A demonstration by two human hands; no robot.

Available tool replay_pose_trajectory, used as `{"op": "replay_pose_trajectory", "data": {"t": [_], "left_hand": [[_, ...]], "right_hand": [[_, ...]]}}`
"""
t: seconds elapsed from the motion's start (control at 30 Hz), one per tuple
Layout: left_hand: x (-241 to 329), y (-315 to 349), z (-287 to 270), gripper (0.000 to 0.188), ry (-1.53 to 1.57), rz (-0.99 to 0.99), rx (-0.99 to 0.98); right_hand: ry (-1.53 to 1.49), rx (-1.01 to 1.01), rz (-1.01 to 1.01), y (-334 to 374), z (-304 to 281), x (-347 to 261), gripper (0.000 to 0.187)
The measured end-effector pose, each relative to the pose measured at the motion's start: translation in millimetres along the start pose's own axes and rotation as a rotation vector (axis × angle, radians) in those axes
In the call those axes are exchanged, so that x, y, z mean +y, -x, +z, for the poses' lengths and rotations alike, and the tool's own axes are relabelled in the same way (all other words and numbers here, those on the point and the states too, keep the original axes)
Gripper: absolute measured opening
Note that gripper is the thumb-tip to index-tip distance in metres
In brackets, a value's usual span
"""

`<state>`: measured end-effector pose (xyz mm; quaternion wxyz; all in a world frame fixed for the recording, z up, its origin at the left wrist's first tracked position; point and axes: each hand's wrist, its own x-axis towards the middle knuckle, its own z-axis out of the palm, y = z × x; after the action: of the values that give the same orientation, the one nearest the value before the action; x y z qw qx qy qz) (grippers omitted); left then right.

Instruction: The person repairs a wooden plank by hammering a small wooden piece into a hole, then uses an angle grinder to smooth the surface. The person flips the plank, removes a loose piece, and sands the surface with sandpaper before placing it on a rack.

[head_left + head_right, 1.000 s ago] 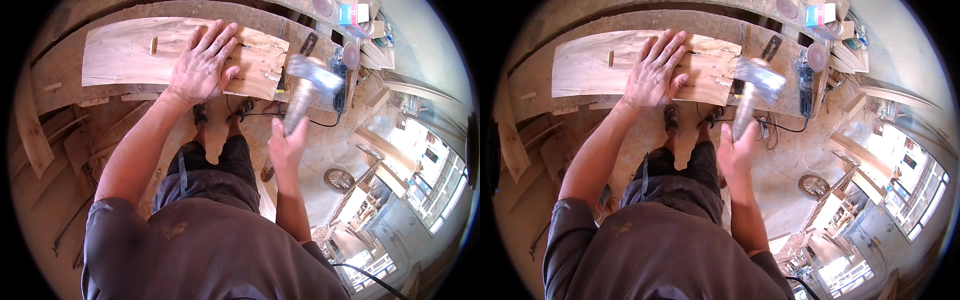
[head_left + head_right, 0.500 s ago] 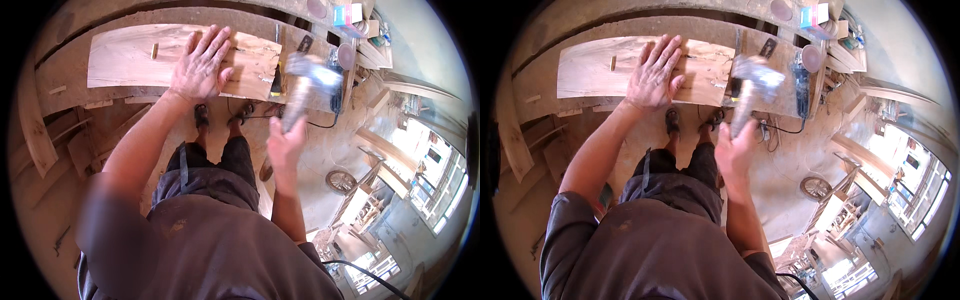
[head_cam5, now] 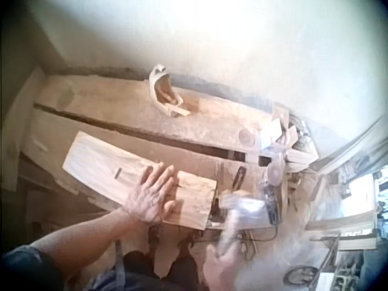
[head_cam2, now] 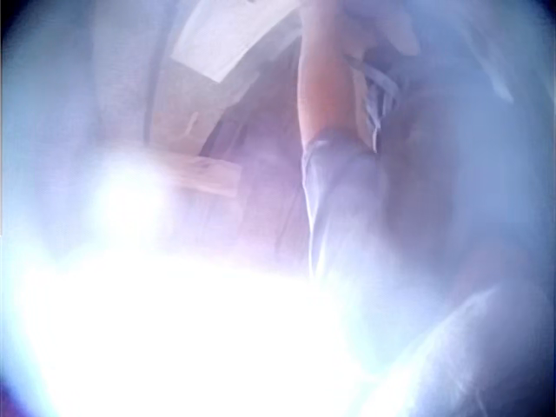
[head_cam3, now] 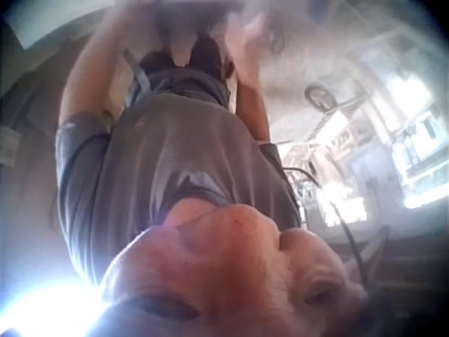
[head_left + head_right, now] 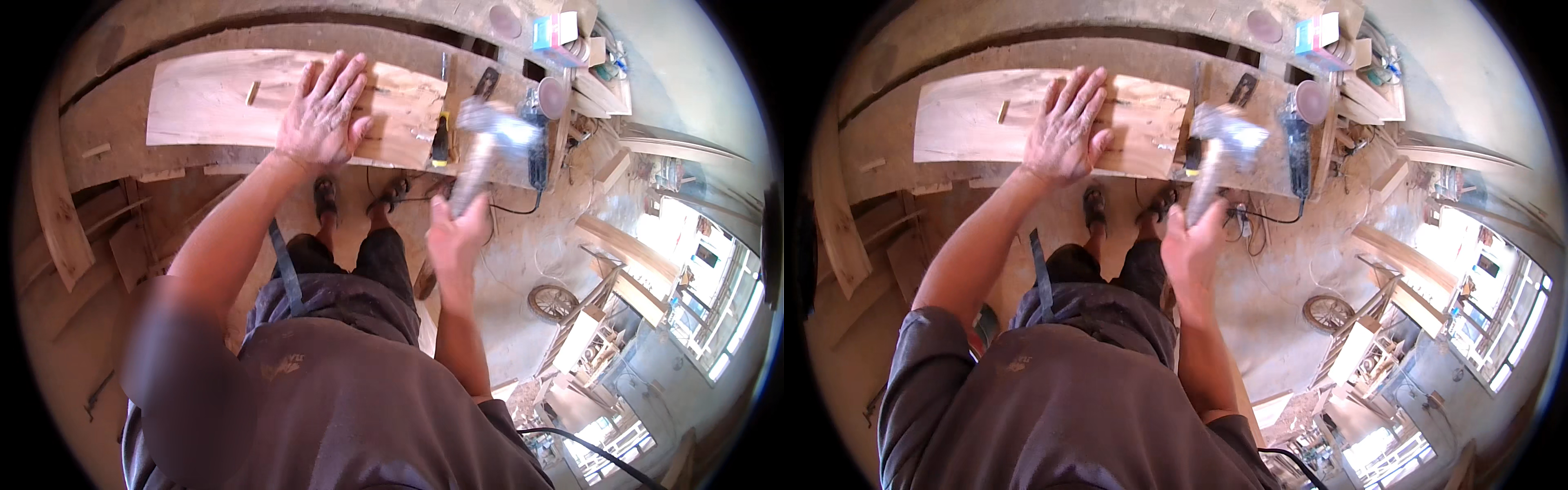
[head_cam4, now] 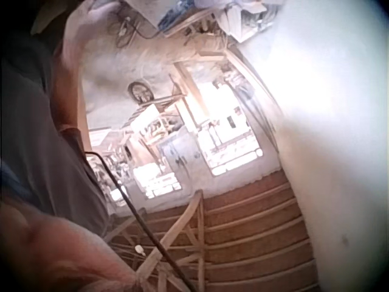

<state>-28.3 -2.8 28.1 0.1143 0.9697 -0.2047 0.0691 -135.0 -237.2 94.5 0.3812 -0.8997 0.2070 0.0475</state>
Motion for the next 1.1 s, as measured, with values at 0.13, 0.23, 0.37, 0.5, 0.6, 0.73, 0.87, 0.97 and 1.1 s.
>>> {"op": "replay_pose_trajectory", "data": {"t": [0.13, 0.23, 0.37, 0.5, 0.6, 0.73, 0.87, 0.97, 1.1], "left_hand": [[2.3, 0.1, 4.6, 0.066, -0.029, 0.002, -0.012], [0.0, -0.6, 6.5, 0.065, -0.028, 0.007, -0.031], [1.3, -2.0, 3.6, 0.063, 0.027, -0.006, 0.002], [5.5, 6.0, 2.1, 0.063, 0.054, -0.004, 0.028], [-0.7, -4.2, 3.0, 0.062, 0.053, 0.022, 0.047], [-0.2, -4.5, 3.5, 0.063, 0.035, -0.016, 0.013], [0.7, -1.9, -0.9, 0.064, 0.011, -0.009, 0.017], [1.0, 5.0, 5.5, 0.065, 0.028, 0.005, 0.004], [1.0, -1.8, 4.5, 0.065, 0.022, -0.013, 0.025]], "right_hand": [[-0.679, 0.452, -0.295, 17.6, 3.8, -17.7, 0.023], [0.276, 0.145, -0.319, -9.3, 35.9, 24.9, 0.039], [0.283, -0.143, 0.055, -5.5, 27.8, 14.2, 0.04], [-0.243, 0.047, 0.103, 18.8, 2.9, -3.9, 0.037], [-0.157, 0.143, 0.05, 18.4, 33.1, 16.9, 0.041], [0.277, -0.205, 0.08, -5.6, 27.8, 3.3, 0.047], [0.042, -0.02, 0.044, 2.2, 23.9, -1.0, 0.045], [0.031, 0.023, 0.059, 13.7, 37.7, -1.0, 0.044], [0.245, -0.182, 0.047, -1.6, 36.0, 1.0, 0.043]]}}
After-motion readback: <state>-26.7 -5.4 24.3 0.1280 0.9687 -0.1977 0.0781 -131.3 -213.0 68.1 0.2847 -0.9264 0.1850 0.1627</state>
